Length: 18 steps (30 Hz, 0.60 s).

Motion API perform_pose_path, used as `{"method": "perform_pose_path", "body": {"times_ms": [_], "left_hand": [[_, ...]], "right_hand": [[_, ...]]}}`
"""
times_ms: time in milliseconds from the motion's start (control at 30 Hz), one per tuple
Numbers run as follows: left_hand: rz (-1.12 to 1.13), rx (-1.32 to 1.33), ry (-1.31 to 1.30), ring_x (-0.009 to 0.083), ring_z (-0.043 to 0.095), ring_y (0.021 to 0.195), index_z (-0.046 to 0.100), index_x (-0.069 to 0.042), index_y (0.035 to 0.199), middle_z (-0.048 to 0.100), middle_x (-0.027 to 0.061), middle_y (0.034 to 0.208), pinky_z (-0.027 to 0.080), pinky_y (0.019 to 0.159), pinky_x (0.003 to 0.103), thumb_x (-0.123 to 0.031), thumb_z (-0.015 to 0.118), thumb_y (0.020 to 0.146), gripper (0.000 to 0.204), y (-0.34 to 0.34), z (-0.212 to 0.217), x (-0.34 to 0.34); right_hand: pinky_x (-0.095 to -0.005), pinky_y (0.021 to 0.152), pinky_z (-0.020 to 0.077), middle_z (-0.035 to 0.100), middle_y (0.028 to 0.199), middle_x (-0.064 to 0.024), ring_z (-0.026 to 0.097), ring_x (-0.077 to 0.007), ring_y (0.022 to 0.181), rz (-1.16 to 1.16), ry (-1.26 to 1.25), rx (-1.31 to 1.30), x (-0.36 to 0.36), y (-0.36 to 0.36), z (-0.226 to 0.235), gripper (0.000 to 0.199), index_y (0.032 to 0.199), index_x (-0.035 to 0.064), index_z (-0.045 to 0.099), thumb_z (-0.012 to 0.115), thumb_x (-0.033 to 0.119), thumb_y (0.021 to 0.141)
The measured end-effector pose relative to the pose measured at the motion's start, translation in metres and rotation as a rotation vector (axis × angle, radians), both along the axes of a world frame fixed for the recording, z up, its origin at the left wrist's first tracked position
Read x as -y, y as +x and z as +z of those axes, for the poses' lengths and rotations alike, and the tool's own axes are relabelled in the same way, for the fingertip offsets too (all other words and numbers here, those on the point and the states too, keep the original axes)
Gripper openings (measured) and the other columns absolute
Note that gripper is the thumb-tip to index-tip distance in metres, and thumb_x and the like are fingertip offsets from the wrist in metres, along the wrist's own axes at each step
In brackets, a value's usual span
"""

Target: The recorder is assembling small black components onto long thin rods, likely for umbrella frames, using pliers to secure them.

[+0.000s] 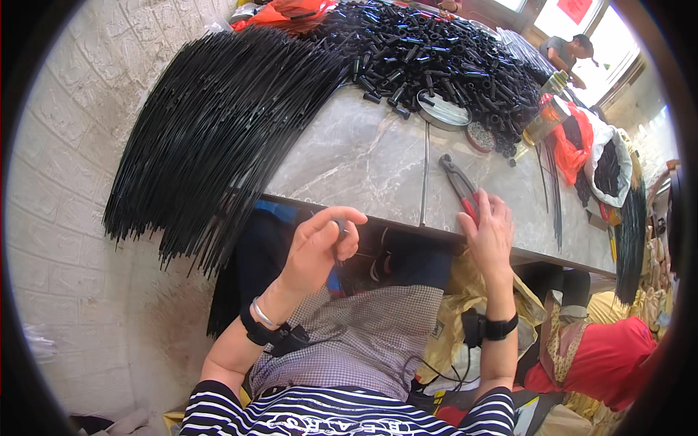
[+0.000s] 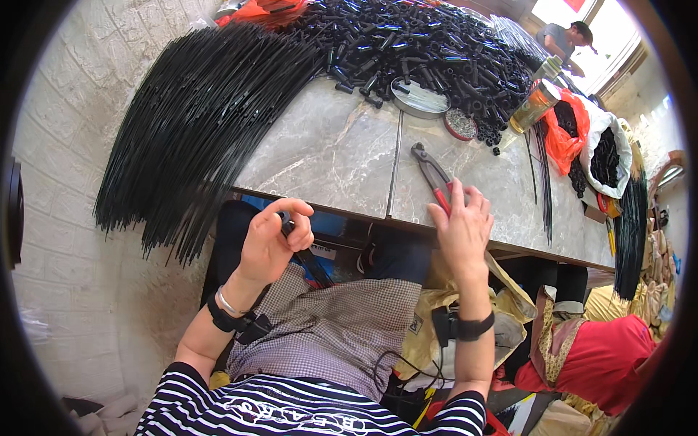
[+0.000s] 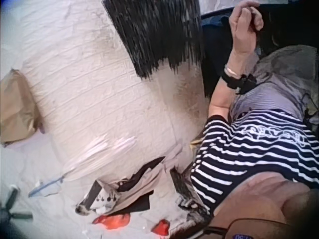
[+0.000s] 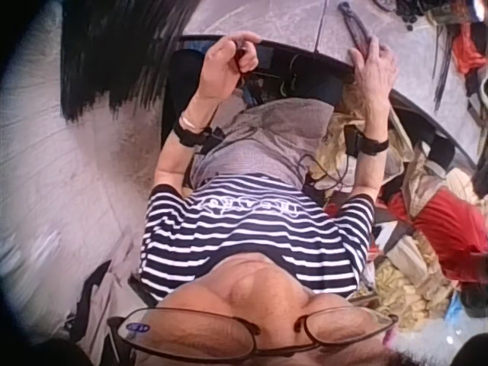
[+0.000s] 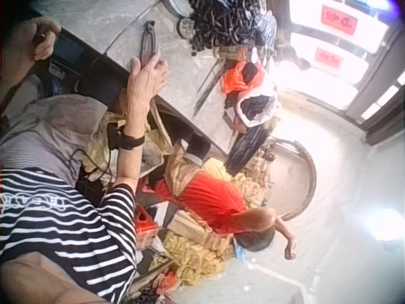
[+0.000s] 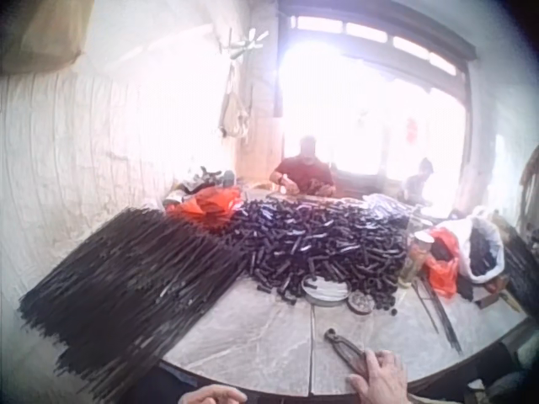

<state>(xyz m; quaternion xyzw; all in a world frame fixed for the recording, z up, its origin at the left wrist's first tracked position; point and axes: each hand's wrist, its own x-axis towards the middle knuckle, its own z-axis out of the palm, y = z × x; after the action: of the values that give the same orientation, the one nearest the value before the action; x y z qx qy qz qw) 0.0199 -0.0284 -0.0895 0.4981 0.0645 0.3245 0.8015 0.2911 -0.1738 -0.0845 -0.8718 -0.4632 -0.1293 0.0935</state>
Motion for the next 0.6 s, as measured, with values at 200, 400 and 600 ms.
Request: {"method": "perform_pose_path", "body": {"times_ms": [200, 400, 600], "left_hand": [[0.117, -0.02, -0.084, 0.0086, 0.032, 0.055, 0.061, 0.004, 0.102, 0.035, -0.002, 0.058, 0.03, 0.054, 0.025, -0.04, 0.029, 0.105, 0.054, 0.012, 0.004, -0.004], [0.202, -0.065, -0.115, 0.0077, 0.03, 0.052, 0.064, 0.006, 0.1, 0.032, -0.0034, 0.054, 0.028, 0.051, 0.025, -0.031, 0.031, 0.104, 0.05, 0.007, 0.002, -0.006], [0.254, -0.21, -0.134, 0.0055, 0.035, 0.053, 0.067, 0.006, 0.098, 0.038, -0.0044, 0.054, 0.03, 0.053, 0.023, -0.035, 0.035, 0.101, 0.052, 0.01, 0.005, 0.005]], "right_hand": [[-0.034, 0.065, 0.0481, 0.058, 0.094, -0.0126, 0.06, -0.0222, 0.08, 0.239, 0.157, -0.144, -0.001, 0.026, -0.003, 0.039, 0.123, 0.003, 0.056, 0.059, 0.026, 0.092], [-0.0207, 0.053, 0.0471, 0.059, 0.083, -0.0048, 0.059, -0.0093, 0.064, 0.397, -0.036, -1.659, 0.031, -0.08, 0.084, 0.032, 0.126, -0.0022, 0.048, 0.046, 0.013, 0.098], [-0.0329, 0.079, 0.0567, 0.056, 0.125, -0.0186, 0.064, -0.0219, 0.103, 0.502, -0.201, -1.998, 0.026, -0.11, 0.072, 0.047, 0.139, -0.0084, 0.036, 0.047, 0.014, 0.099]]}}
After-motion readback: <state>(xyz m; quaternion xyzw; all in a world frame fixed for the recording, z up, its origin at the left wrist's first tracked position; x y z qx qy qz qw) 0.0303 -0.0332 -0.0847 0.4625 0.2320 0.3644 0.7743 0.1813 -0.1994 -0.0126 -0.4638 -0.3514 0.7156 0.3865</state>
